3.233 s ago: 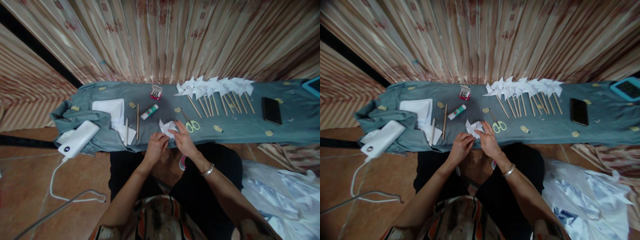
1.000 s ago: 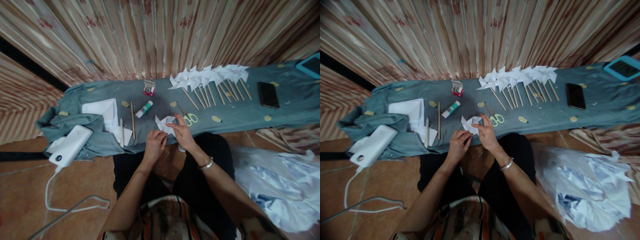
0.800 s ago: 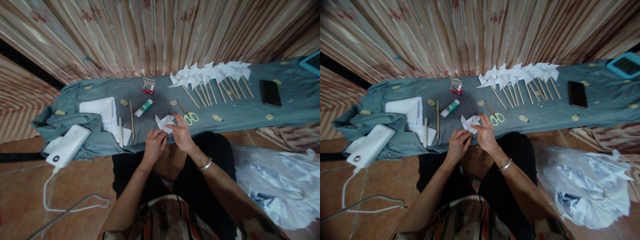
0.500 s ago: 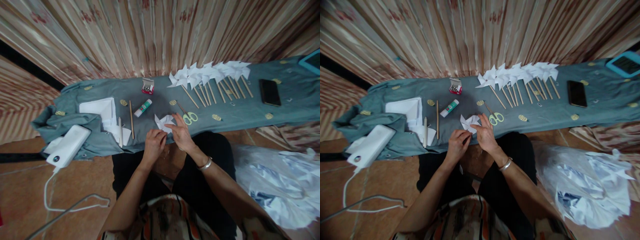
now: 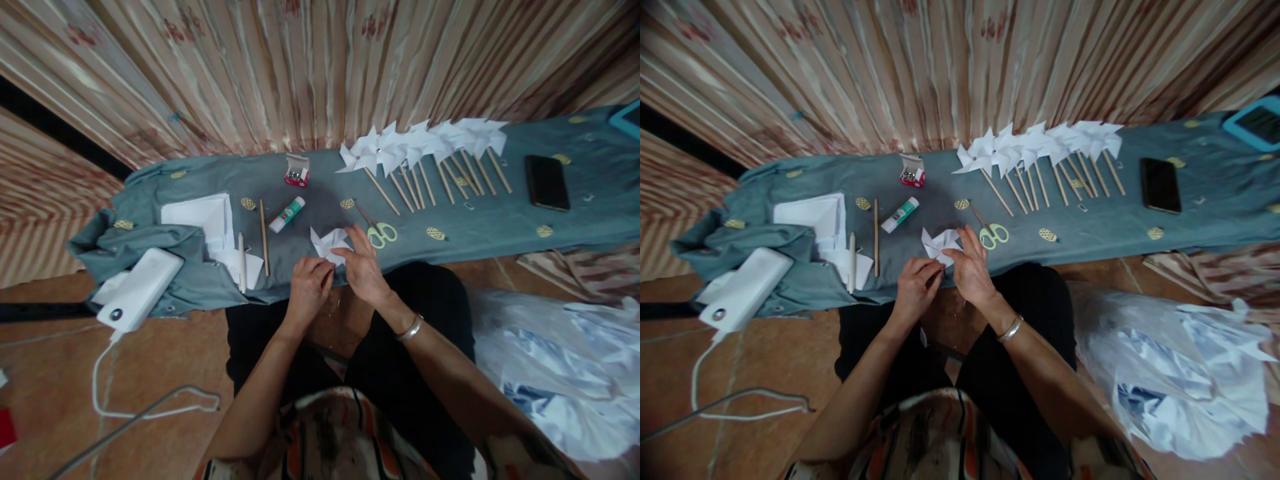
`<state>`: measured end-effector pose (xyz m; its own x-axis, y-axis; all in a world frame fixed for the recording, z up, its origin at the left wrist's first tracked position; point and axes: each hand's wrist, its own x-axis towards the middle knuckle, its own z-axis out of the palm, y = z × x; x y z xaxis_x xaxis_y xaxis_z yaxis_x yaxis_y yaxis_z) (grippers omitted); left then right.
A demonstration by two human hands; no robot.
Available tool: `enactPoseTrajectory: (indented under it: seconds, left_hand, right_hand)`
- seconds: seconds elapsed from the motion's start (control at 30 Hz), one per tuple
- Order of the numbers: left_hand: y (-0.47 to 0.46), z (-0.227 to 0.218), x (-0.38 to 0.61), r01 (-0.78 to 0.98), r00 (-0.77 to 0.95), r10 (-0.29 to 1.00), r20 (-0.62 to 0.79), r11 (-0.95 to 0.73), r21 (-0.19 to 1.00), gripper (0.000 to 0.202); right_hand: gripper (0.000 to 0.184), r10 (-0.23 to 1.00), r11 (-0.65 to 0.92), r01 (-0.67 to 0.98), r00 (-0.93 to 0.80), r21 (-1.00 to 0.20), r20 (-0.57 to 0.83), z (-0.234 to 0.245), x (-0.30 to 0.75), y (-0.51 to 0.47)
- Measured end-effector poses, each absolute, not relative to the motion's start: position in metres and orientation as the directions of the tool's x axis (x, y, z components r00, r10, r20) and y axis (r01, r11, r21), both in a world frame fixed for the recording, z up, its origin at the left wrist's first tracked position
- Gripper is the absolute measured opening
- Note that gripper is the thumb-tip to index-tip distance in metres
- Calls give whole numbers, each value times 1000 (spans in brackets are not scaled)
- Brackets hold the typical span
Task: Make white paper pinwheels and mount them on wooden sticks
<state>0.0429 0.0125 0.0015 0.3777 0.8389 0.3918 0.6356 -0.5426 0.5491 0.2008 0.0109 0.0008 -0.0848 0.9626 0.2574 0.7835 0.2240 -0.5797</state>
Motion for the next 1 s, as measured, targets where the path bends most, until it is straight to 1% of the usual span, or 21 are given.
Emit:
enactPoseTrajectory:
  seconds: [0.07, 0.23, 0.3, 0.4, 0.6, 0.83, 1.0]
  left_hand:
    - [12, 2, 43, 629, 381, 832, 404, -553, 547, 15]
    - [13, 2, 43, 630, 377, 828, 415, -557, 540, 15]
    - [13, 1, 43, 633, 373, 825, 425, -561, 534, 14]
    - [13, 0, 43, 625, 371, 811, 453, -579, 523, 14]
    - [13, -1, 43, 624, 373, 802, 466, -589, 514, 14]
    - [14, -1, 43, 619, 377, 797, 471, -595, 512, 14]
    - [14, 0, 43, 617, 376, 796, 474, -597, 513, 14]
  right_hand:
    - [41, 963, 222, 783, -83, -581, 255, 1, 201, 12]
    - [41, 960, 214, 702, -22, -680, 279, -5, 208, 19]
    - [42, 952, 230, 682, -10, -694, 305, -7, 209, 20]
    - [41, 944, 241, 698, -7, -674, 330, -7, 208, 20]
    - [39, 950, 226, 747, -28, -625, 310, -4, 202, 15]
    - [41, 952, 222, 704, -6, -675, 307, -6, 206, 19]
    - [42, 959, 208, 762, -38, -613, 280, -4, 202, 16]
